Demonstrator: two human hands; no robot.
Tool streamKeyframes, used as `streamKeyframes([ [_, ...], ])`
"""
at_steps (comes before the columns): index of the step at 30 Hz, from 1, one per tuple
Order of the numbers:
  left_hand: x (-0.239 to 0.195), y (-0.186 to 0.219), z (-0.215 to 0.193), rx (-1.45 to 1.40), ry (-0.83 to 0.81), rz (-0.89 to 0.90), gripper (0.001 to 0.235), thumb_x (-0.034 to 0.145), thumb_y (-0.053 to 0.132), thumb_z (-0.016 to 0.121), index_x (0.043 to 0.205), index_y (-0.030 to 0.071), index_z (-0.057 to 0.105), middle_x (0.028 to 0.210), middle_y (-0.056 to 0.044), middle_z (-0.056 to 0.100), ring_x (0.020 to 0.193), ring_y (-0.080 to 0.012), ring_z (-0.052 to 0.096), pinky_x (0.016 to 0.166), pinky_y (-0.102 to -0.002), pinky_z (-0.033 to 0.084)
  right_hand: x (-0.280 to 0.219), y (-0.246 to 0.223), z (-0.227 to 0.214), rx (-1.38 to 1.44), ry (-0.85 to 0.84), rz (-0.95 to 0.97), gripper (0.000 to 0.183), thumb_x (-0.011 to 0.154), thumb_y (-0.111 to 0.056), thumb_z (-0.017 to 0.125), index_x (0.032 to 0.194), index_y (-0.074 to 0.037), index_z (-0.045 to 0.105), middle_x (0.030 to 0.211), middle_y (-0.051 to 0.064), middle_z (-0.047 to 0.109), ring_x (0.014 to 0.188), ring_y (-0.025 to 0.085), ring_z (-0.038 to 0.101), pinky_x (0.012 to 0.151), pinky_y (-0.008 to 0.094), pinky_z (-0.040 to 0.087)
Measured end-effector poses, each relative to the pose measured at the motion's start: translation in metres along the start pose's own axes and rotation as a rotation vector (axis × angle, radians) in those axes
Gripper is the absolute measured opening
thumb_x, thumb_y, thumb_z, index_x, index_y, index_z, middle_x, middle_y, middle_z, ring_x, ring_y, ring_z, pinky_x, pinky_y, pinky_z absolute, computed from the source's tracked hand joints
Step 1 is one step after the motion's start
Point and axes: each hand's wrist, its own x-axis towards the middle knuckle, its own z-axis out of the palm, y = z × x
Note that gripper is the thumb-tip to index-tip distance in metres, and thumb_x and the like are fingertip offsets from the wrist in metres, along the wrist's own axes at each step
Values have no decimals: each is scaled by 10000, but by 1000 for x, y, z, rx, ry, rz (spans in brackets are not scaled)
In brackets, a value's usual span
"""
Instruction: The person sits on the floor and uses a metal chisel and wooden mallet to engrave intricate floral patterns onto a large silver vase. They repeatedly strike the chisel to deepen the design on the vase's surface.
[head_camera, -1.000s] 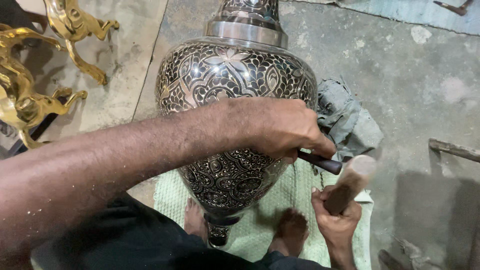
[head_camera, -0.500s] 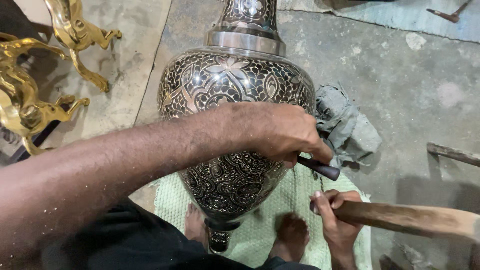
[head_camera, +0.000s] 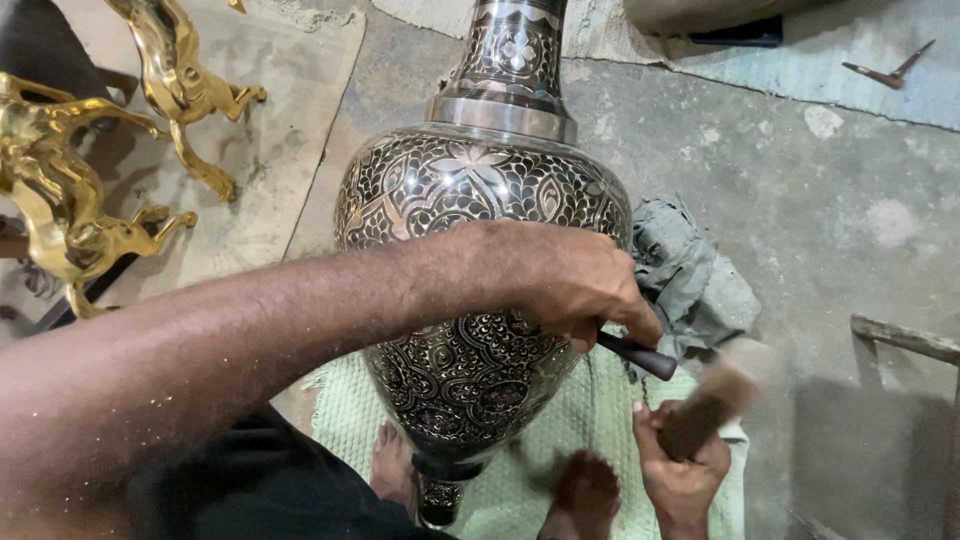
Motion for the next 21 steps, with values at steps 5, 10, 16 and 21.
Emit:
streamKeyframes([
  [5, 2, 2, -2, 22, -70, -42, 304, 881, 172, 752, 1173, 196, 671, 832, 0, 777, 799, -152, 769, 653, -367, 648, 7, 2, -5, 169, -19, -22, 284, 862, 139, 741, 893, -61, 542, 773, 74, 587, 693, 141, 559, 656, 297, 493],
  [10, 1, 8, -10, 32, -111, -82, 417, 841, 201, 777, 1238, 217, 651, 875, 1, 787, 808, -162, 759, 681, -373, 647, 11, 6, -12, 324, 24, 39, 290, 853, 121, 726, 929, -65, 516, 834, 43, 599, 726, 109, 590, 669, 267, 520],
  [16, -1, 13, -16, -24, -160, -154, 494, 832, 193, 775, 1299, 271, 633, 886, 20, 794, 806, -132, 767, 698, -353, 651, 7, 11, -10, 288, 2, 21, 284, 882, 104, 751, 906, -61, 521, 779, 46, 590, 683, 96, 569, 663, 262, 509],
  [21, 1, 10, -17, -5, -175, -138, 461, 860, 193, 760, 1296, 291, 645, 909, 23, 783, 804, -130, 764, 687, -343, 659, 5, 9, -5, 413, 42, 63, 281, 868, 63, 722, 904, -83, 485, 759, 21, 608, 644, 77, 602, 606, 235, 520],
])
